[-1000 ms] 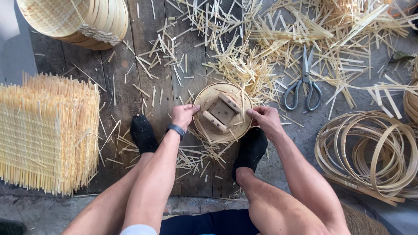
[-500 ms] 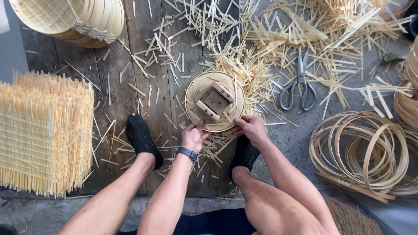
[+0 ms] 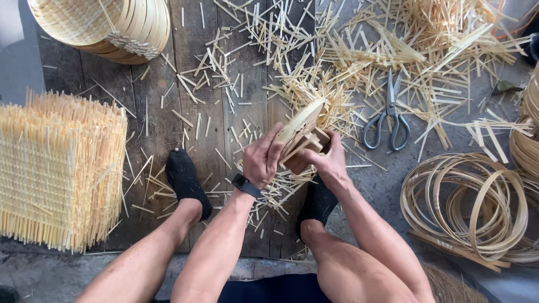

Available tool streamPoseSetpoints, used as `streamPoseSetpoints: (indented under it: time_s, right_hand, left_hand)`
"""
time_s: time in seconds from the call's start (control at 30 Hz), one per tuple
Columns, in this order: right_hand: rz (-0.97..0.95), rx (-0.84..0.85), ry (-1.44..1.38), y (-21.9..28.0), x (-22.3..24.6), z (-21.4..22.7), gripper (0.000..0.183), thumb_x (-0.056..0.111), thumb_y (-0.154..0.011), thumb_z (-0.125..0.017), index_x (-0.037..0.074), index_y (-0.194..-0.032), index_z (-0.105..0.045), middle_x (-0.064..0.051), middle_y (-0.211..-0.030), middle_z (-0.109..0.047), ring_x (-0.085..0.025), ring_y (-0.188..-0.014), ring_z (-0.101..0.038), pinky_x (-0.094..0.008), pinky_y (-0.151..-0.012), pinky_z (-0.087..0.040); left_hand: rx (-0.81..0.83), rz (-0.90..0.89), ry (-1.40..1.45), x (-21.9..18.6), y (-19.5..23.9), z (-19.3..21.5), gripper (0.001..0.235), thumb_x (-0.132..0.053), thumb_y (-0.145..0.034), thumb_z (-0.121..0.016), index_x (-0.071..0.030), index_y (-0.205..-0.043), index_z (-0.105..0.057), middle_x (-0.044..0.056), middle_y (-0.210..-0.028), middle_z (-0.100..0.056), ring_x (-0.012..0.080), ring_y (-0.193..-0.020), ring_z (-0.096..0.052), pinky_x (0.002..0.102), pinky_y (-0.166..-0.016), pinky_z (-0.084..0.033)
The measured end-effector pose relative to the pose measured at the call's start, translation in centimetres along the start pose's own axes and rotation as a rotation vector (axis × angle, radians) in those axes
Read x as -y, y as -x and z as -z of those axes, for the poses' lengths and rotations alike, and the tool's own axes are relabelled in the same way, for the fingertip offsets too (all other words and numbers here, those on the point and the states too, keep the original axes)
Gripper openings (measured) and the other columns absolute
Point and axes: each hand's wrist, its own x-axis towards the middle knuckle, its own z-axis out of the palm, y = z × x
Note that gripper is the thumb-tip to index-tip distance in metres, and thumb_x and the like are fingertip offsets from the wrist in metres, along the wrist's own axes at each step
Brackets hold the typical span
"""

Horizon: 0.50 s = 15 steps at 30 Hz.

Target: The person weaves bamboo strips into a circular mat using a wooden template and shears. They repeatedly trim excess strips, remove the template, and stack the finished mats.

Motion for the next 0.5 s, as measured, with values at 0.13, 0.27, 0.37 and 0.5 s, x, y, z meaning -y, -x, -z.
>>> streamPoseSetpoints:
  time_s: [0.13,0.27,0.37,0.5]
  right_hand:
    - [-0.030,0.201,-0.531,-0.8,-2.3,2.6,0.087,0.032,-0.070,-0.078,-0.006,-0.141,-0.045,-0.018,-0.118,-0.059,-0.028,-0.106,-0.063,-0.044,-0.092,-0.057]
    - [0.031,0.313,-0.963,-0.3,-5.5,7.3,0.073,0.034,-0.081,-0.074,-0.005,-0.139,-0.053,-0.019,-0.113,-0.068,-0.029,-0.098,-0.071,-0.045,-0.082,-0.062]
    - [0.093,0.232,-1.047,0.1,-7.2,10.0,0.065,0.031,-0.090,-0.072,-0.007,-0.140,-0.055,-0.019,-0.119,-0.067,-0.029,-0.106,-0.069,-0.045,-0.089,-0.059]
    - [0.091,0.076,-1.038,0.4,-7.9,10.7,0.060,0.030,-0.094,-0.068,-0.003,-0.142,-0.054,-0.014,-0.127,-0.066,-0.027,-0.116,-0.066,-0.045,-0.102,-0.054]
  left_hand:
    - [-0.105,0.292,0.026,5.3,-0.4,0.5,0.081,-0.076,-0.097,-0.031,-0.012,-0.127,-0.072,0.002,-0.063,-0.069,0.0114,-0.053,-0.067,0.028,-0.040,-0.052]
    - [-0.060,0.701,-0.282,12.1,-2.0,4.3,0.096,-0.078,-0.106,-0.036,0.007,-0.071,-0.063,-0.004,-0.050,-0.046,0.0135,-0.046,-0.050,0.035,-0.042,-0.034]
    - [-0.037,0.744,-0.318,14.4,-2.8,6.5,0.089,-0.075,-0.104,-0.040,0.005,-0.071,-0.065,0.009,-0.058,-0.056,0.0214,-0.057,-0.056,0.041,-0.054,-0.041]
    - [-0.234,0.176,-0.429,11.0,-2.0,3.2,0.057,-0.056,-0.105,-0.055,-0.001,-0.117,-0.068,0.017,-0.113,-0.068,0.0308,-0.107,-0.065,0.044,-0.090,-0.054]
